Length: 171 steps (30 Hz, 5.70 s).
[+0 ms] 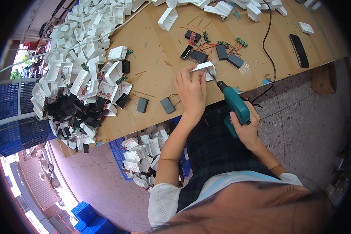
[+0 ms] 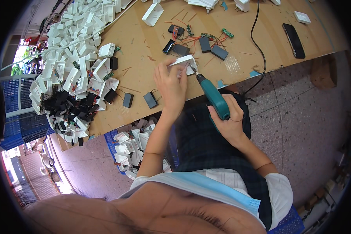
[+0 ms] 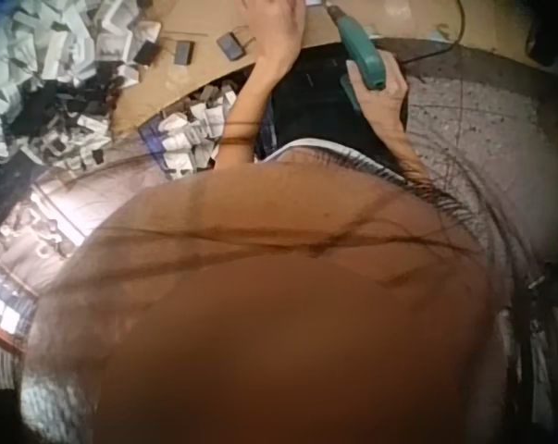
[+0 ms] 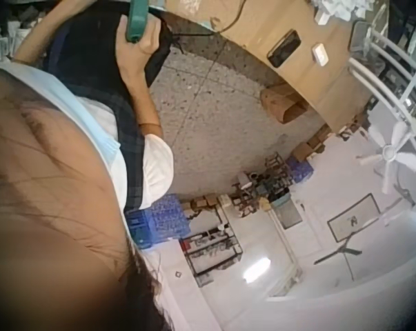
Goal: Assembling electronic circuit boards into plastic housings and securing them with screws using an electric screwdriver.
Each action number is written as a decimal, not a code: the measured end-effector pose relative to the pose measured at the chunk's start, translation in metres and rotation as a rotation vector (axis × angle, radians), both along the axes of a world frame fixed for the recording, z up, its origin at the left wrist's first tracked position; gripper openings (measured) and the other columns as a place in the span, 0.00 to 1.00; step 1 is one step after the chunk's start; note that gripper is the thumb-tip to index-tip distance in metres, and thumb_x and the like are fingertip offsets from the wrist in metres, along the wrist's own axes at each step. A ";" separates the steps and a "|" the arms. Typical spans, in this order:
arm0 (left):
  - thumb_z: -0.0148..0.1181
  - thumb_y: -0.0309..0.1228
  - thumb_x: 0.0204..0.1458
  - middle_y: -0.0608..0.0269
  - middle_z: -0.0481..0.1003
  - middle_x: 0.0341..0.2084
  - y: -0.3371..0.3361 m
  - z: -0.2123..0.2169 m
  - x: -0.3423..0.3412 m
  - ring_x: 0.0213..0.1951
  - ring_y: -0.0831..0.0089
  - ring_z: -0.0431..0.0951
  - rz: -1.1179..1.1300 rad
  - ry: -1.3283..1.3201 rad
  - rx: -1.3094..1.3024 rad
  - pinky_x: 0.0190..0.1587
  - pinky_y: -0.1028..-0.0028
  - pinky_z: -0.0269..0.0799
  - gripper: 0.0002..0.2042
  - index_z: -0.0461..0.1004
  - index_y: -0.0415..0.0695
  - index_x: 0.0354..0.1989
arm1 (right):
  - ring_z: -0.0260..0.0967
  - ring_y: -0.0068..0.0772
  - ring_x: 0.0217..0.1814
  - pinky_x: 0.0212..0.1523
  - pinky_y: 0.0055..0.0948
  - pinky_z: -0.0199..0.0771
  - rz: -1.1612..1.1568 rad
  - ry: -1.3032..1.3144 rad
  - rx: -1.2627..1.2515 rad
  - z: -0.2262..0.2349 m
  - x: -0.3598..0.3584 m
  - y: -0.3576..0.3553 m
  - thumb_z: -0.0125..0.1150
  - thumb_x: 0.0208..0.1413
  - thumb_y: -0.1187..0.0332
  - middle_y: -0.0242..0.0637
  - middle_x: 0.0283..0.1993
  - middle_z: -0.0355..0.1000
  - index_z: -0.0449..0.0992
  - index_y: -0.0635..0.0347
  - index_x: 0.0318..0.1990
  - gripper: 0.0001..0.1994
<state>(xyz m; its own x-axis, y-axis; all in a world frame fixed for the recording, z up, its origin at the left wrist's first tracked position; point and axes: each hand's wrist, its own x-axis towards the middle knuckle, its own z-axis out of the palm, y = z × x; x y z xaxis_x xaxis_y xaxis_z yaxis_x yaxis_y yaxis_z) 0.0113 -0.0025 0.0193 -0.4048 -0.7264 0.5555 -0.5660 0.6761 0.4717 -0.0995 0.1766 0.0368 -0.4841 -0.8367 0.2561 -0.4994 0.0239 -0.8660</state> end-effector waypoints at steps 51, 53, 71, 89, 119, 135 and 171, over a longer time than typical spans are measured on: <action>0.68 0.38 0.58 0.36 0.71 0.57 -0.200 0.021 -0.010 0.57 0.39 0.73 0.069 -0.099 -0.022 0.58 0.52 0.70 0.30 0.68 0.37 0.65 | 0.73 0.24 0.26 0.29 0.24 0.74 -0.204 -0.298 -0.286 -0.014 -0.069 0.059 0.59 0.66 0.70 0.36 0.27 0.75 0.73 0.72 0.49 0.12; 0.65 0.34 0.59 0.33 0.76 0.50 -0.237 0.004 -0.030 0.51 0.37 0.77 0.090 0.013 0.051 0.54 0.50 0.72 0.24 0.72 0.33 0.60 | 0.73 0.23 0.26 0.30 0.24 0.74 -0.175 -0.329 -0.274 -0.014 -0.067 0.056 0.59 0.66 0.70 0.36 0.27 0.75 0.73 0.72 0.49 0.11; 0.62 0.26 0.60 0.43 0.79 0.44 -0.028 0.001 0.045 0.48 0.47 0.80 -0.205 -0.140 0.316 0.45 0.57 0.75 0.16 0.75 0.40 0.57 | 0.72 0.24 0.26 0.28 0.25 0.72 -0.157 -0.353 -0.288 -0.015 -0.070 0.056 0.59 0.66 0.70 0.36 0.27 0.74 0.74 0.70 0.43 0.09; 0.68 0.22 0.55 0.62 0.83 0.34 -0.145 0.044 0.084 0.33 0.72 0.83 -0.143 0.021 0.028 0.36 0.74 0.77 0.06 0.83 0.43 0.40 | 0.67 0.21 0.30 0.34 0.23 0.69 -0.086 -0.301 -0.230 -0.022 -0.068 0.067 0.52 0.72 0.61 0.32 0.32 0.73 0.75 0.70 0.60 0.21; 0.68 0.22 0.56 0.60 0.78 0.28 0.128 0.043 0.052 0.26 0.76 0.80 -0.492 0.090 0.762 0.30 0.76 0.75 0.05 0.82 0.35 0.39 | 0.79 0.24 0.40 0.43 0.24 0.79 0.150 -0.381 -0.204 -0.008 0.004 0.044 0.71 0.57 0.80 0.36 0.39 0.78 0.72 0.64 0.46 0.13; 0.68 0.28 0.61 0.66 0.78 0.23 0.105 0.042 0.063 0.21 0.83 0.75 -0.715 0.130 1.288 0.22 0.80 0.69 0.07 0.81 0.36 0.36 | 0.81 0.26 0.38 0.39 0.25 0.80 0.275 -0.158 -0.230 -0.001 -0.007 0.042 0.71 0.57 0.80 0.38 0.36 0.80 0.71 0.63 0.44 0.13; 0.71 0.23 0.53 0.61 0.77 0.29 0.004 0.075 0.061 0.30 0.68 0.76 -0.335 -0.014 0.327 0.34 0.70 0.70 0.04 0.84 0.41 0.37 | 0.70 0.25 0.41 0.46 0.27 0.71 0.033 -0.402 -0.099 -0.002 -0.035 0.039 0.65 0.59 0.73 0.35 0.41 0.71 0.72 0.66 0.56 0.18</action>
